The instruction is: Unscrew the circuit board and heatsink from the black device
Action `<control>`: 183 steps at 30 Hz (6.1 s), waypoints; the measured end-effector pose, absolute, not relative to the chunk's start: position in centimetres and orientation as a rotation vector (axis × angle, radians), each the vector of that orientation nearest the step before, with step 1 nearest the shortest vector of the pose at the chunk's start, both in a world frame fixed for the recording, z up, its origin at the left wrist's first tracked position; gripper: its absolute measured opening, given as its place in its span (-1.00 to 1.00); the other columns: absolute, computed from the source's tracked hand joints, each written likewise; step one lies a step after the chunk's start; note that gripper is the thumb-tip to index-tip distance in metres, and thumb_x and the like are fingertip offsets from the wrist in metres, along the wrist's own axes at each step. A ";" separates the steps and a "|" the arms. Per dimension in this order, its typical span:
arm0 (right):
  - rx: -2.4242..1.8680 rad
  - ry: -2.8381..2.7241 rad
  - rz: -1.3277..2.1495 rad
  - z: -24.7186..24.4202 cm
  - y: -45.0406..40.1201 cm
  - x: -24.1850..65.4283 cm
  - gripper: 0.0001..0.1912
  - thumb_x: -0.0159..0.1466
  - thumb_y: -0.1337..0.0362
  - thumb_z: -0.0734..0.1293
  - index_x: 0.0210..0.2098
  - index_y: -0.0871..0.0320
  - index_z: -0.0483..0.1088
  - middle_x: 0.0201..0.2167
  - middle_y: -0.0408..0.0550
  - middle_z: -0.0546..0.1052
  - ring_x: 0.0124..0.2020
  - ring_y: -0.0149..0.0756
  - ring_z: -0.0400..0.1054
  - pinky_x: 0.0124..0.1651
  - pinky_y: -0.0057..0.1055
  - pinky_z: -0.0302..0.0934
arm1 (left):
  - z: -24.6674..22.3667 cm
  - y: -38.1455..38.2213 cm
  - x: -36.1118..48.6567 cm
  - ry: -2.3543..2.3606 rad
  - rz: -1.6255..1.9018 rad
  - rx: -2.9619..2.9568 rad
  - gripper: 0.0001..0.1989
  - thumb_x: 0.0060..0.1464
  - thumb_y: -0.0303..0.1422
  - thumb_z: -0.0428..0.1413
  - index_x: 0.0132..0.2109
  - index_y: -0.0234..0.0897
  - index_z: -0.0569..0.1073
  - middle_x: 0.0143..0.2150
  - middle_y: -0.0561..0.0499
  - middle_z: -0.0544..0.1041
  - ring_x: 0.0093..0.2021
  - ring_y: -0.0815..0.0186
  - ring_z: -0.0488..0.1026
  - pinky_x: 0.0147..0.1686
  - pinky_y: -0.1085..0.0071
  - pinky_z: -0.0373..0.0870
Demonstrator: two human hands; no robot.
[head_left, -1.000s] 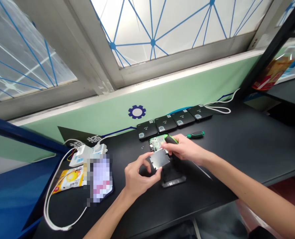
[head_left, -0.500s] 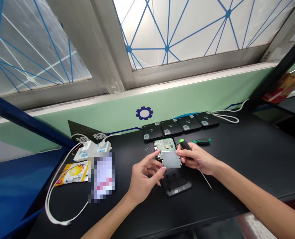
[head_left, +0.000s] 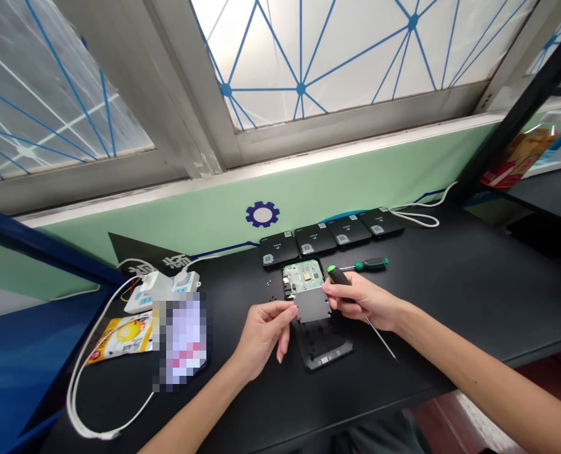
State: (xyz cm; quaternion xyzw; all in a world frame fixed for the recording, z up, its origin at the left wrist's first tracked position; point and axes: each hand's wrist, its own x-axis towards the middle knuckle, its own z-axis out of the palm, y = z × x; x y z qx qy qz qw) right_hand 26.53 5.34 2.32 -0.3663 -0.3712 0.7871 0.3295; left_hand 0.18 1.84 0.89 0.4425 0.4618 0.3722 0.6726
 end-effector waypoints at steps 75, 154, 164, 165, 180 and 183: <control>-0.875 -0.900 2.080 2.8 4.6 26.0 -0.52 0.18 0.04 0.76 -0.15 0.16 0.57 -0.45 -0.24 0.55 -0.68 -0.70 -0.11 -0.67 -0.62 -0.27 | 1.3 2.2 -0.3 0.961 0.791 0.866 -0.45 0.05 0.02 0.58 -0.12 -0.39 0.71 -0.75 0.14 0.41 -0.82 0.51 0.10 -0.79 0.61 -0.07; -0.980 -1.220 1.886 4.7 3.3 25.6 -0.31 0.05 0.21 0.78 0.15 -0.05 0.63 0.06 -0.13 0.53 -0.47 -0.55 0.18 -0.63 -0.56 -0.08 | 1.3 1.9 -2.1 0.371 0.617 0.672 -0.35 0.29 0.05 0.48 0.35 -0.17 0.63 -0.08 -0.09 0.74 -0.63 0.63 -0.06 -0.70 0.61 -0.03; -0.892 -1.305 1.881 4.5 3.3 25.7 -0.22 -0.01 0.25 0.81 0.19 -0.03 0.65 0.07 -0.09 0.55 0.00 -0.25 0.47 -0.09 -0.46 0.41 | 1.7 1.9 -1.5 0.428 0.666 0.706 -0.39 0.25 -0.03 0.53 0.31 -0.19 0.66 0.21 -0.25 0.70 -0.58 0.69 -0.04 -0.64 0.69 -0.02; -0.892 -1.325 1.875 4.5 3.2 25.6 -0.21 0.00 0.24 0.81 0.21 -0.05 0.64 0.09 -0.09 0.56 0.03 -0.23 0.47 0.00 -0.42 0.43 | 1.8 1.9 -1.4 0.445 0.666 0.716 -0.37 0.25 -0.03 0.53 0.33 -0.19 0.65 0.22 -0.25 0.69 -0.58 0.70 -0.03 -0.64 0.70 0.01; -0.845 -1.742 1.354 4.3 2.1 24.9 -0.46 0.31 0.46 0.57 0.22 -0.10 0.63 0.13 -0.09 0.59 0.16 -0.13 0.52 0.27 -0.23 0.34 | 0.0 0.8 1.0 0.728 0.710 0.976 -0.46 0.26 -0.10 0.50 0.06 -0.18 0.33 -0.16 0.15 0.57 -0.70 0.61 0.32 -0.65 0.50 0.59; -0.865 -1.836 1.330 4.3 2.0 24.6 -0.48 0.28 0.53 0.53 0.15 -0.08 0.63 0.07 -0.12 0.59 0.07 -0.18 0.53 0.13 -0.29 0.36 | 0.3 0.8 1.1 0.793 0.713 0.930 -0.46 0.26 -0.08 0.50 0.01 -0.18 0.32 -0.40 0.25 0.49 -0.70 0.56 0.29 -0.64 0.51 0.58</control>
